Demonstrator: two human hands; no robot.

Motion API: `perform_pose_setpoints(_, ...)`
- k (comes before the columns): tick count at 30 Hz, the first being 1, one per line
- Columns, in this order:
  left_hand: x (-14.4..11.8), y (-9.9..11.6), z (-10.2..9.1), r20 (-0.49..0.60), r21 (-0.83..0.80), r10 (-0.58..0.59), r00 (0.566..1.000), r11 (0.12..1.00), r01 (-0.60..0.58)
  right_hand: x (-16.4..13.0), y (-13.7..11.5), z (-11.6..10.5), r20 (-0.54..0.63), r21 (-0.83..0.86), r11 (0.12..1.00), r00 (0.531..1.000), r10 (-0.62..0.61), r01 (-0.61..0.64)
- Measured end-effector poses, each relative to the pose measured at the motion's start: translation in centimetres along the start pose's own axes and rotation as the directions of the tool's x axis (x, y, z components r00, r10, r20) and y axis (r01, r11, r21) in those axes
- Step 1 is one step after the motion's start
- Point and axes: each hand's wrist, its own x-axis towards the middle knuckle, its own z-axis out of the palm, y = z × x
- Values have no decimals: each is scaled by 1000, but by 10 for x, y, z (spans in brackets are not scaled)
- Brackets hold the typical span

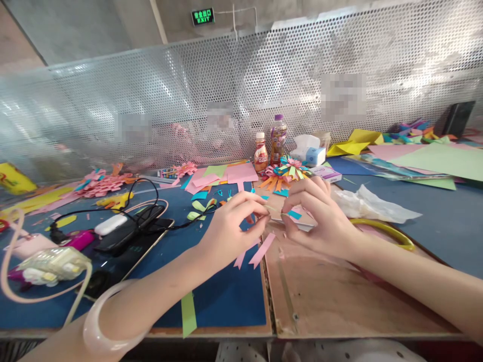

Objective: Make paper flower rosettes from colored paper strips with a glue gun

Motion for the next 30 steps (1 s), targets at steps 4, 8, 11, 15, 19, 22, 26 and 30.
perform_pose_setpoints(4, 0, 1, 0, 13, 10, 8, 1000, 1000, -8, 0, 0, 0, 6, -2, 1000, 1000, 6, -6)
perform_pose_setpoints(8, -1, 1, -1, 13, 27, 30, 999, 999, -30, -2, 1, 0, 20, -17, 1000, 1000, 17, -17)
perform_pose_setpoints(11, -1, 1, 0, 12, 32, 45, 999, 998, -46, -3, 1, 0, 32, -32, 999, 999, 19, -17)
perform_pose_setpoints(15, -1, 0, 1, 18, 33, 61, 998, 998, -61, -3, 2, 1, 26, -45, 999, 1000, 14, -13)
perform_pose_setpoints(19, -1, -1, 1, 15, 51, 68, 998, 996, -69, -3, 1, 2, 28, -50, 999, 1000, 13, -12)
perform_pose_setpoints(22, -1, -1, 1, 20, 48, 64, 998, 997, -65, -3, 0, 2, 31, -49, 999, 999, 10, -8)
perform_pose_setpoints(26, -2, -1, 2, 22, 36, 61, 998, 997, -62, -3, 1, 1, 32, -46, 999, 999, 14, -13)
perform_pose_setpoints(30, -2, -2, 2, 18, 33, 68, 998, 997, -68, -4, 1, 1, 36, -40, 999, 999, 14, -12)
